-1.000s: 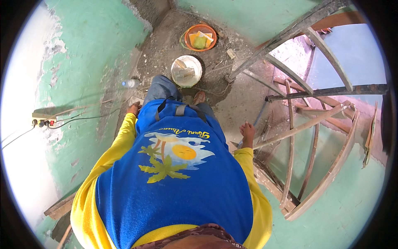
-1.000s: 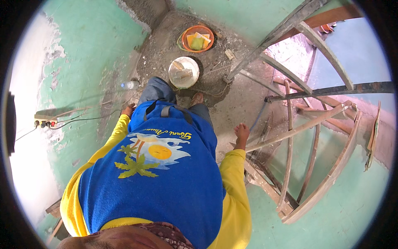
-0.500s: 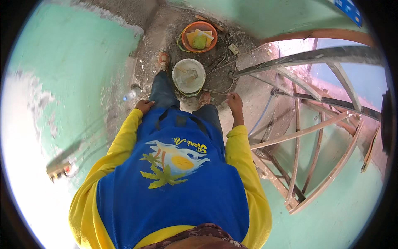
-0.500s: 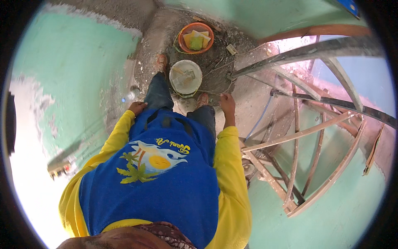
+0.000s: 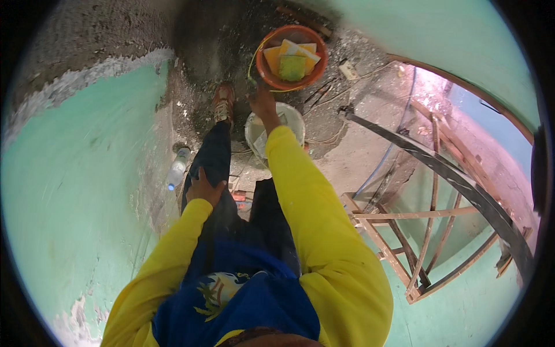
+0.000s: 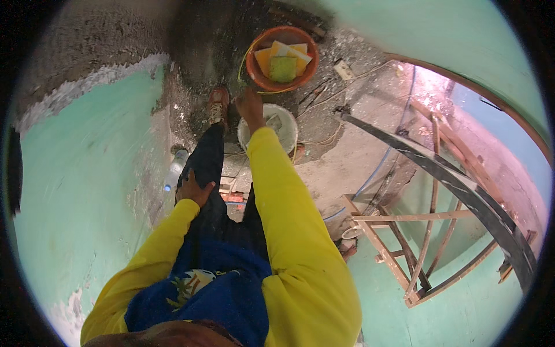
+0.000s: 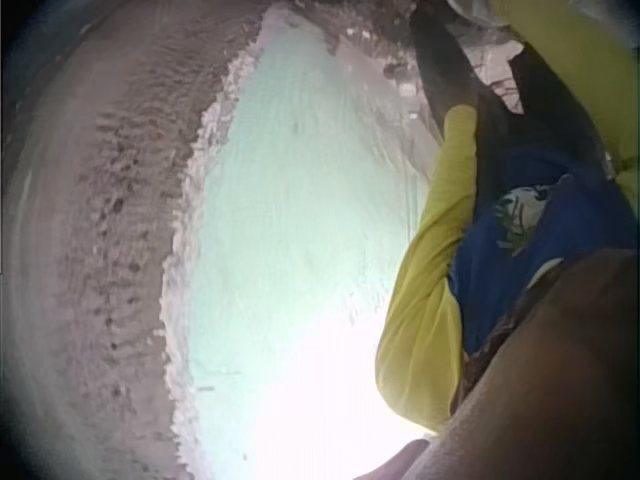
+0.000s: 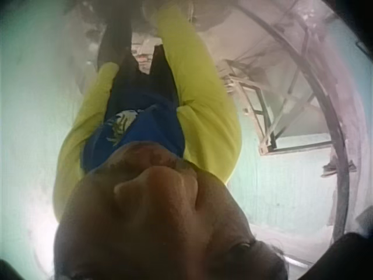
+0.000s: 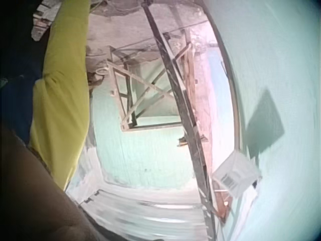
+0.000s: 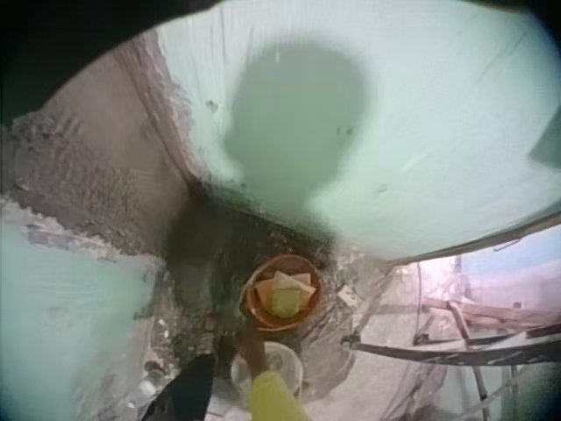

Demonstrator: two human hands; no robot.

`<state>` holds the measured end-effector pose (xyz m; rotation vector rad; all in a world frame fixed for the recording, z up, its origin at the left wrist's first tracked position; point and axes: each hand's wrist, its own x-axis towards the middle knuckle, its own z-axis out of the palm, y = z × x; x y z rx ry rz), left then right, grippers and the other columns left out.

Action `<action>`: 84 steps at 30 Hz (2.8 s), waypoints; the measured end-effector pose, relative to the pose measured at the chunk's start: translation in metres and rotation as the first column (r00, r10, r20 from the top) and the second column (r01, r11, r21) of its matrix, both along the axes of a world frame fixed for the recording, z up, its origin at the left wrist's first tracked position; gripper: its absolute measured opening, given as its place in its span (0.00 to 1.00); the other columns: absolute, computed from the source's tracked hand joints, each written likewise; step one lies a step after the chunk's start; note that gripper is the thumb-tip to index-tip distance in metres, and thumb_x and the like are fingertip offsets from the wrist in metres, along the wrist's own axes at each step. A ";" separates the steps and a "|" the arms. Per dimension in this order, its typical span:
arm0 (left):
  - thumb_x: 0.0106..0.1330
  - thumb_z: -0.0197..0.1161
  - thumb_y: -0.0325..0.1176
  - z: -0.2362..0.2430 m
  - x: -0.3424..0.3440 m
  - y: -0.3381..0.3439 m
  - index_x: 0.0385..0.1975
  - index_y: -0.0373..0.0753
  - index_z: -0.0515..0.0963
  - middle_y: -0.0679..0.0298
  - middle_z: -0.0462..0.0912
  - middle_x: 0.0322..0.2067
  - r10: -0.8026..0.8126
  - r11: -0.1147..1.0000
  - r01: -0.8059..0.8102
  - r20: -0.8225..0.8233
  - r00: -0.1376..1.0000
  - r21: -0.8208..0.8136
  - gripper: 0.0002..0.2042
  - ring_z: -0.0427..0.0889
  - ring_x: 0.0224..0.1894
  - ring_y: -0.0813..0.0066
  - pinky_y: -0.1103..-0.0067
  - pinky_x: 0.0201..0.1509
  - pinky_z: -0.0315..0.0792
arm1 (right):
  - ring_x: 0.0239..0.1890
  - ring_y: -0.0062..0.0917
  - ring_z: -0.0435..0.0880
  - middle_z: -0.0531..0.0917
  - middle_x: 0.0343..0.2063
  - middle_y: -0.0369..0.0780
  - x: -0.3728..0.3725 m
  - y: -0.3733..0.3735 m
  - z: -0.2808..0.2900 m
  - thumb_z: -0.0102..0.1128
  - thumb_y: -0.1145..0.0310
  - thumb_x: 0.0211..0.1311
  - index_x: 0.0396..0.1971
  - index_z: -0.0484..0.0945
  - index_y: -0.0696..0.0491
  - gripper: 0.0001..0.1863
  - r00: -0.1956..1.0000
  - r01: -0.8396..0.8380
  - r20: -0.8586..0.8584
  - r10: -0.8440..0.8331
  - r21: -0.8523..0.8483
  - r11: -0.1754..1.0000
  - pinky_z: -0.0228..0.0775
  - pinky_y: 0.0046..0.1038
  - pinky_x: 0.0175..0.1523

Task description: The person scoops white plaster from a bucket with a trowel and applies it to a vertical wall, smoothing the surface with repeated strokes. The person repeatedly returns to the bucket to reload the trowel and continues spreading plaster along the wall.

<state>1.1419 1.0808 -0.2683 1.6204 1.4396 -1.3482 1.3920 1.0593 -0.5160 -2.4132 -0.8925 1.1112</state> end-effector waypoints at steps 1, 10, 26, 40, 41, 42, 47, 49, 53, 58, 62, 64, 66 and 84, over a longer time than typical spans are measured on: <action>0.58 0.65 0.64 -0.001 0.002 0.002 0.76 0.42 0.49 0.35 0.62 0.68 -0.001 1.000 0.001 0.002 1.000 0.013 0.52 0.74 0.63 0.39 0.58 0.64 0.71 | 0.66 0.45 0.70 0.72 0.63 0.53 0.003 0.018 -0.011 0.63 0.50 0.63 0.62 0.68 0.59 0.35 1.000 -0.003 0.011 0.004 -0.078 0.997 0.66 0.47 0.65; 0.59 0.65 0.62 0.000 0.011 -0.009 0.74 0.41 0.54 0.34 0.65 0.65 0.005 0.999 -0.005 -0.012 1.000 0.033 0.48 0.76 0.61 0.39 0.59 0.61 0.74 | 0.52 0.52 0.80 0.80 0.48 0.55 0.054 0.019 0.014 0.64 0.52 0.59 0.48 0.79 0.60 0.27 0.977 -0.053 0.208 0.043 0.041 0.998 0.73 0.46 0.55; 0.57 0.69 0.60 -0.019 0.024 -0.059 0.71 0.42 0.60 0.38 0.69 0.63 -0.079 0.986 0.086 -0.058 0.995 0.143 0.46 0.77 0.59 0.39 0.58 0.62 0.72 | 0.24 0.14 0.67 0.72 0.22 0.31 0.137 -0.161 0.314 0.63 0.58 0.68 0.33 0.77 0.58 0.16 0.519 0.844 -0.431 -0.738 0.119 0.524 0.59 0.20 0.30; 0.59 0.68 0.60 -0.034 0.043 -0.103 0.73 0.41 0.56 0.39 0.69 0.64 -0.221 0.961 0.237 -0.123 0.968 0.141 0.47 0.74 0.63 0.42 0.59 0.67 0.69 | 0.20 0.13 0.62 0.66 0.20 0.28 0.111 -0.430 0.333 0.63 0.66 0.69 0.33 0.72 0.51 0.09 0.138 0.988 -0.390 -0.910 -0.016 0.156 0.57 0.21 0.28; 0.59 0.68 0.60 -0.040 0.036 -0.107 0.73 0.41 0.56 0.39 0.69 0.64 -0.226 0.960 0.242 -0.124 0.966 0.139 0.47 0.74 0.63 0.41 0.59 0.67 0.69 | 0.22 0.11 0.61 0.69 0.22 0.27 0.110 -0.463 0.307 0.62 0.62 0.70 0.35 0.76 0.52 0.10 0.169 0.981 -0.407 -0.898 -0.024 0.195 0.53 0.19 0.28; 0.59 0.68 0.59 -0.045 0.031 -0.113 0.73 0.41 0.55 0.39 0.68 0.64 -0.229 0.959 0.246 -0.125 0.965 0.138 0.47 0.73 0.64 0.41 0.59 0.67 0.68 | 0.22 0.11 0.61 0.69 0.22 0.27 0.109 -0.487 0.285 0.62 0.61 0.70 0.34 0.76 0.52 0.10 0.189 0.974 -0.383 -0.904 -0.041 0.221 0.53 0.19 0.28; 0.60 0.68 0.54 -0.039 0.036 -0.144 0.70 0.41 0.62 0.43 0.67 0.66 -0.602 0.738 0.588 -0.071 0.795 0.330 0.41 0.72 0.64 0.43 0.60 0.68 0.67 | 0.22 0.12 0.64 0.69 0.21 0.28 0.099 -0.581 0.191 0.64 0.61 0.68 0.33 0.76 0.51 0.10 0.304 0.921 -0.201 -0.931 -0.189 0.342 0.58 0.19 0.29; 0.62 0.68 0.50 -0.053 0.034 -0.154 0.68 0.40 0.66 0.47 0.69 0.65 -0.726 0.666 0.647 0.125 0.676 0.371 0.36 0.73 0.64 0.46 0.60 0.68 0.66 | 0.22 0.12 0.65 0.69 0.21 0.28 0.092 -0.617 0.161 0.64 0.60 0.68 0.35 0.77 0.52 0.11 0.325 0.905 -0.201 -0.924 -0.218 0.365 0.58 0.20 0.30; 0.67 0.67 0.44 -0.124 0.051 -0.192 0.60 0.37 0.73 0.49 0.79 0.55 -0.075 0.985 0.149 0.558 0.827 -0.087 0.26 0.76 0.61 0.53 0.63 0.66 0.68 | 0.25 0.14 0.66 0.70 0.23 0.29 0.083 -0.654 0.122 0.64 0.60 0.68 0.40 0.79 0.54 0.13 0.357 0.879 -0.164 -0.919 -0.274 0.390 0.59 0.22 0.32; 0.65 0.62 0.55 -0.199 0.075 -0.249 0.64 0.33 0.68 0.43 0.74 0.60 -0.171 0.952 0.290 0.619 0.766 -0.096 0.36 0.70 0.66 0.46 0.62 0.71 0.62 | 0.28 0.19 0.71 0.74 0.25 0.33 0.069 -0.675 0.093 0.63 0.57 0.68 0.41 0.79 0.56 0.15 0.388 0.888 -0.126 -0.913 -0.215 0.407 0.63 0.25 0.36; 0.63 0.64 0.56 -0.196 0.100 -0.263 0.62 0.33 0.70 0.44 0.78 0.56 -0.379 0.860 0.490 0.467 0.799 -0.140 0.35 0.74 0.62 0.48 0.63 0.66 0.67 | 0.31 0.21 0.75 0.81 0.30 0.36 0.046 -0.705 0.076 0.62 0.55 0.68 0.41 0.79 0.57 0.18 0.313 0.875 -0.086 -0.946 -0.360 0.323 0.66 0.26 0.39; 0.63 0.64 0.55 -0.182 0.117 -0.256 0.57 0.34 0.72 0.48 0.81 0.51 -0.443 0.840 0.533 0.441 0.780 -0.099 0.32 0.77 0.58 0.50 0.63 0.62 0.69 | 0.41 0.27 0.79 0.83 0.40 0.43 0.036 -0.714 0.071 0.64 0.57 0.66 0.49 0.77 0.59 0.22 0.448 0.855 -0.033 -0.894 -0.277 0.438 0.69 0.30 0.49; 0.62 0.64 0.55 -0.172 0.117 -0.245 0.49 0.35 0.75 0.55 0.85 0.43 -0.395 0.889 0.456 0.433 0.810 -0.044 0.27 0.82 0.51 0.53 0.63 0.56 0.72 | 0.50 0.35 0.80 0.81 0.46 0.48 0.028 -0.703 0.077 0.64 0.58 0.67 0.55 0.76 0.61 0.24 0.530 0.842 0.060 -0.846 -0.153 0.517 0.69 0.35 0.58; 0.62 0.63 0.55 -0.146 0.215 -0.059 0.39 0.31 0.82 0.46 0.85 0.35 0.122 0.966 -0.256 0.832 0.541 0.025 0.27 0.84 0.41 0.50 0.64 0.48 0.73 | 0.36 0.37 0.84 0.85 0.31 0.47 -0.105 -0.689 0.215 0.57 0.58 0.70 0.36 0.82 0.62 0.19 0.688 0.673 0.119 -0.716 -0.475 0.567 0.75 0.36 0.45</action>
